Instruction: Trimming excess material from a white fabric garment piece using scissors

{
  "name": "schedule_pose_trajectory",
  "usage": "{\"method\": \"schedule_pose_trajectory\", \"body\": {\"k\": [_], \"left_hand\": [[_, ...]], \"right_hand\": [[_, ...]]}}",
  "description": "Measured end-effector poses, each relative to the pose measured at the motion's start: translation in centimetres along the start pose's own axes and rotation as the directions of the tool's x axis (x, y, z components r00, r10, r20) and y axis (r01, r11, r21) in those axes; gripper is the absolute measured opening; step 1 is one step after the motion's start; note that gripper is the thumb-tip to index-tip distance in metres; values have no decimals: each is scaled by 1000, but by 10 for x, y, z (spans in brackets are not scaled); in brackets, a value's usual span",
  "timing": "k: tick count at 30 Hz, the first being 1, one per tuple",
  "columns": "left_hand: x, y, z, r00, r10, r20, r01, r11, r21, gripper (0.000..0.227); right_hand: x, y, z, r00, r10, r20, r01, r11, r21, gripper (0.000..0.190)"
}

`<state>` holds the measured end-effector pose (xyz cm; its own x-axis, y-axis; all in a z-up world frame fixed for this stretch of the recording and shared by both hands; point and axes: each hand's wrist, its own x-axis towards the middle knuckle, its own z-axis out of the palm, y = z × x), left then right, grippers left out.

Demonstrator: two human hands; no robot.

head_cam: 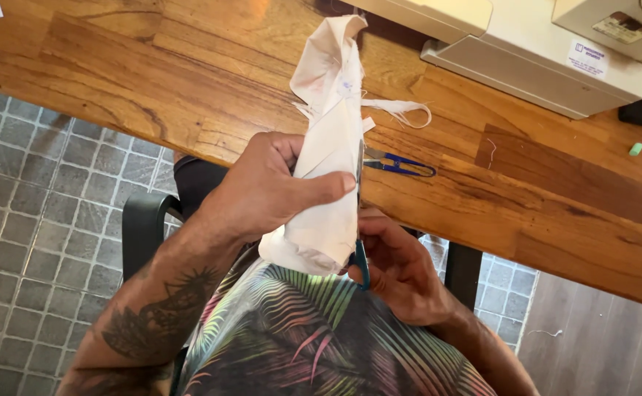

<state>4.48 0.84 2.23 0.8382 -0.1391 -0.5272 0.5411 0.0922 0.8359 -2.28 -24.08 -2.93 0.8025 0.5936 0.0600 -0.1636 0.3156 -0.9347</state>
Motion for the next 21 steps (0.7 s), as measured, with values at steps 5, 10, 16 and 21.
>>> {"method": "schedule_pose_trajectory", "body": {"k": [5, 10, 16, 21], "left_hand": [[-7, 10, 5, 996, -90, -11, 90, 994, 56, 19], [-7, 7, 3, 998, -68, 12, 68, 997, 37, 19], [-8, 7, 4, 998, -52, 37, 50, 998, 44, 18], [-6, -1, 2, 998, -51, 33, 51, 999, 11, 19]], "right_hand": [[3, -4, 2, 1000, 11, -13, -11, 1000, -5, 48], [4, -4, 1, 1000, -6, 5, 6, 1000, 1, 44], [4, -4, 1, 1000, 13, 0, -13, 1000, 13, 47], [6, -8, 2, 1000, 4, 9, -4, 1000, -26, 48]]}}
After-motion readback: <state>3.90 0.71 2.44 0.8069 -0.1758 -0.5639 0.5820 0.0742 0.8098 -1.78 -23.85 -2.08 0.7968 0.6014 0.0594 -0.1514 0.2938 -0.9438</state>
